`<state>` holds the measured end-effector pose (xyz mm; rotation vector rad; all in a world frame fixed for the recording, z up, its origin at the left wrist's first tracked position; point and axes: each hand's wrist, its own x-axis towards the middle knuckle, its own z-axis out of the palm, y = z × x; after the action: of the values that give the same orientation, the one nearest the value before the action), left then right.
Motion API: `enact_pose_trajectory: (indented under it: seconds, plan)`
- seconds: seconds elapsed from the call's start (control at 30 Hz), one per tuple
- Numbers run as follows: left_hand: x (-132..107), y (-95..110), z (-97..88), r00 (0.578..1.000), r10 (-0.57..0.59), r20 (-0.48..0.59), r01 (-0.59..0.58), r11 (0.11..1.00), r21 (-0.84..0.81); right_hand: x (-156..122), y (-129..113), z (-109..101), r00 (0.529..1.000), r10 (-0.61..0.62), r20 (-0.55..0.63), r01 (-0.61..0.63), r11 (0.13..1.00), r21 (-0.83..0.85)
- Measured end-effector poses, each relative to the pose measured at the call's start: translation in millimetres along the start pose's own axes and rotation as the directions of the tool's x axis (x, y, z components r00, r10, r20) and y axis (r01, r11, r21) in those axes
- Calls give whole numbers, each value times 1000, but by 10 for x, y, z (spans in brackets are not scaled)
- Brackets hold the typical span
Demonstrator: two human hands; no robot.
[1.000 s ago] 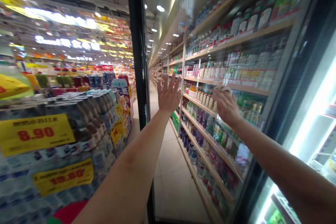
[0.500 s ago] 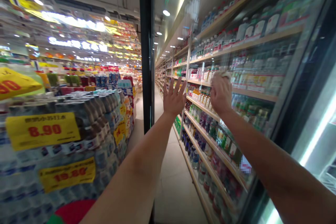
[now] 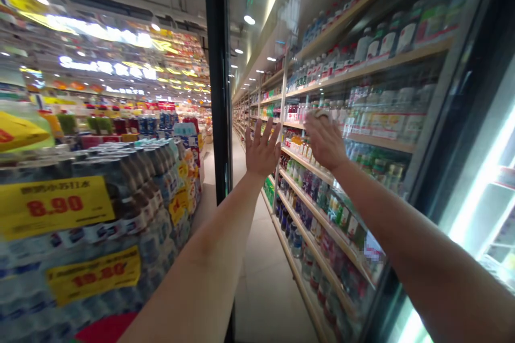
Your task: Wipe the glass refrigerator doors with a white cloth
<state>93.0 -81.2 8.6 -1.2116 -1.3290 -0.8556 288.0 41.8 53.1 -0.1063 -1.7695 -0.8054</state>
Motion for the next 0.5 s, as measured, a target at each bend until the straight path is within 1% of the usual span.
enact_pose_trajectory:
  seconds: [0.03, 0.07, 0.1, 0.13, 0.17, 0.2, 0.23, 0.27, 0.3, 0.33, 0.37, 0.4, 0.43, 0.47, 0.5]
  plan:
    - [1, 1, -2, 1000, 4, -2, -4, 1000, 7, -21, -11, -18, 985, -146, 94, 143, 989, 30]
    - [2, 1, -5, 1000, 8, -4, -8, 1000, 13, -39, -13, -32, 960, -238, 149, 233, 971, 55]
    - [4, 2, -8, 1000, 13, -7, -12, 1000, 19, -53, -12, -39, 951, -263, 162, 257, 965, 56]
    - [6, 1, -10, 1000, 14, -9, -14, 1000, 23, -64, -11, -37, 968, -217, 129, 215, 976, 31]
    - [7, 1, -11, 1000, 14, -9, -14, 1000, 25, -71, -13, -27, 992, -110, 55, 111, 994, -11]
    - [8, 0, -11, 1000, 14, -9, -13, 1000, 26, -75, -19, -11, 999, 27, -46, -29, 998, -50]
    - [8, -2, -9, 1000, 13, -11, -13, 1000, 26, -77, -28, 6, 976, 161, -149, -173, 982, -73]
    - [7, -4, -5, 1000, 11, -11, -11, 1000, 27, -78, -38, 21, 935, 267, -235, -292, 953, -79]
    - [6, -6, 0, 1000, 10, -11, -9, 1000, 25, -80, -49, 31, 899, 329, -288, -365, 928, -80]
    - [4, -9, 5, 1000, 9, -12, -9, 1000, 24, -82, -57, 34, 893, 336, -297, -376, 923, -85]
    - [2, -12, 11, 1000, 10, -14, -9, 1000, 22, -86, -63, 30, 922, 285, -261, -318, 943, -95]
    - [1, -15, 16, 1000, 10, -16, -9, 1000, 20, -91, -66, 21, 965, 182, -191, -204, 974, -103]
    - [1, -18, 20, 1000, 10, -17, -10, 1000, 17, -98, -66, 11, 992, 55, -113, -67, 993, -101]
    - [1, -21, 22, 1000, 11, -18, -11, 1000, 12, -105, -65, 2, 997, -60, -48, 56, 994, -91]
    - [1, -22, 22, 1000, 9, -15, -9, 1000, 7, -112, -64, -1, 991, -131, -10, 129, 988, -81]
